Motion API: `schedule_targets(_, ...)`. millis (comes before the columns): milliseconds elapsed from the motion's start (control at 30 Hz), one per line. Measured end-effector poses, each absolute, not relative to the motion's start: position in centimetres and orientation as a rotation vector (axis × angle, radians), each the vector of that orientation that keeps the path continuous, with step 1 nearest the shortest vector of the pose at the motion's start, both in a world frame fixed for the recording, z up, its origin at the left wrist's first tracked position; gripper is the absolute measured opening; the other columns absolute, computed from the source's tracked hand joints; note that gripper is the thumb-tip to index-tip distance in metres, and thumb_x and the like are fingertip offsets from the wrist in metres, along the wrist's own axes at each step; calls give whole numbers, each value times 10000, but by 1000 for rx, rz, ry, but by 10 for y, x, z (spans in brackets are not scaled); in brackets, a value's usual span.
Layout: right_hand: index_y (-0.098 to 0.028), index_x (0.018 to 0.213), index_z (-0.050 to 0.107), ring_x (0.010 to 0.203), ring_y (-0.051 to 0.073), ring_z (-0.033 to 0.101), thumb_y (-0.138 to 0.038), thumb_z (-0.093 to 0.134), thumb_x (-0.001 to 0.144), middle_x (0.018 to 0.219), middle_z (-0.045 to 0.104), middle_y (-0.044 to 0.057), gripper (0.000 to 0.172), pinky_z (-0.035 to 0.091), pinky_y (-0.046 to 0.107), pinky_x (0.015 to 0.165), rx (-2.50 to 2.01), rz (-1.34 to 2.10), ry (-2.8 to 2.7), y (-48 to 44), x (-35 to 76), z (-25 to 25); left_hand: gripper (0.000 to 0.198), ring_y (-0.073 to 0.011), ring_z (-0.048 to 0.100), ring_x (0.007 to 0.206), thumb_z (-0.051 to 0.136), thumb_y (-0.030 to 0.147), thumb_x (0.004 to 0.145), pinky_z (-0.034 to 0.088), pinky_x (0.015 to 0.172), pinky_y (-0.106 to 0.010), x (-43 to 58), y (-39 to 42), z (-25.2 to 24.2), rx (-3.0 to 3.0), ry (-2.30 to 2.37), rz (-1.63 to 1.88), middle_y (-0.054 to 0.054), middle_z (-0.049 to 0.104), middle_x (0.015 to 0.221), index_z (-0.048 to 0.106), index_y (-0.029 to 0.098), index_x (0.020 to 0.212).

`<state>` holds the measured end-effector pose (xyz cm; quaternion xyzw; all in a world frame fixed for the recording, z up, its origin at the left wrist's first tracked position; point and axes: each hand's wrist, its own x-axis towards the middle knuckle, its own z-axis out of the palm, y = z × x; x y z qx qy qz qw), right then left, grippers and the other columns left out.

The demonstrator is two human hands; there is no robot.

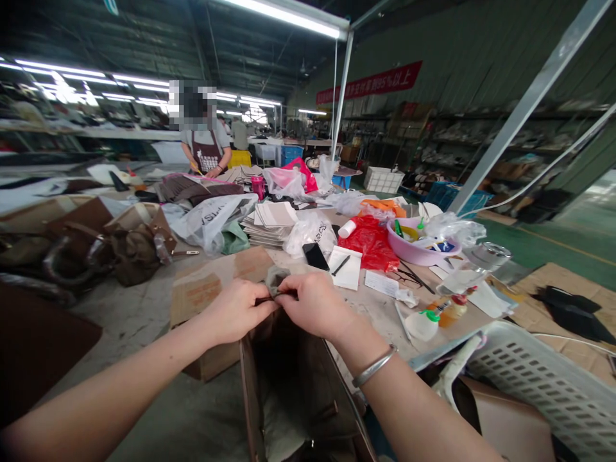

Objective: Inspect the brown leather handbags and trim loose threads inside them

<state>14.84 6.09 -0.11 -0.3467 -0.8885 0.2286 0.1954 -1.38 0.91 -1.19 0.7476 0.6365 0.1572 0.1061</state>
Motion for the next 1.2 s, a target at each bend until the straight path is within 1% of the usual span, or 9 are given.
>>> schedule_targets(133,-175,702,636,603,117,530,-145,503,760,651,626,12,149,349,223,571,-956,354,-2570,52,145,-2,257,-152,563,566,504,313,780,292,503,-246,-14,9,-12,2184,1847,481,-40,641,594,650,174,621)
schedule_targets(233,-166,671,594,575,111,504,-144,496,754,620,589,7,130,321,227,547,-974,294,-2518,49,148,-4,263,-152,569,586,498,319,790,305,517,-242,-14,8,-11,2172,1820,493,-39,655,620,654,178,631)
schedule_targets(333,-172,643,569,576,112,497,-185,495,770,595,559,-14,147,328,225,549,-1042,460,-2355,51,153,-10,283,-151,566,587,490,339,804,301,524,-245,-14,8,-11,2188,1814,497,-37,654,620,655,182,636)
schedule_targets(467,-169,689,597,572,122,497,-287,501,788,595,557,-25,182,367,228,542,-1232,893,-2033,54,160,-17,309,-152,559,586,486,363,812,307,538,-252,-15,7,-11,2195,1844,464,-44,653,620,661,178,637)
schedule_targets(567,-163,749,624,607,129,519,-310,511,802,644,585,-15,193,393,235,569,-1183,982,-2010,52,163,-16,315,-156,559,588,484,371,811,307,534,-254,-14,8,-11,2189,1860,449,-51,655,630,669,177,647)
schedule_targets(733,-190,852,665,755,142,572,-218,523,826,788,639,17,148,429,244,696,-816,692,-2359,52,160,-10,275,-161,577,606,481,330,799,326,537,-253,-15,8,-13,2204,1838,486,-48,660,653,670,181,666)
schedule_targets(933,-160,767,633,711,163,545,-131,479,814,752,609,62,163,421,272,652,-743,22,-2676,49,150,-4,293,-189,598,645,473,350,799,346,545,-268,-15,10,-14,2192,1900,441,-72,680,697,690,175,708)
schedule_targets(1000,-154,742,620,698,173,542,-136,466,811,741,608,74,170,419,282,645,-720,-94,-2686,45,148,-5,285,-197,608,668,473,345,796,357,555,-270,-15,10,-13,2179,1900,440,-77,689,727,695,178,731)
schedule_targets(1200,-173,731,625,628,144,553,-193,537,748,679,618,22,92,409,243,590,-1056,241,-2173,49,163,-14,296,-191,601,650,474,361,805,343,554,-268,-15,7,-11,2206,1879,457,-65,675,696,689,187,700)
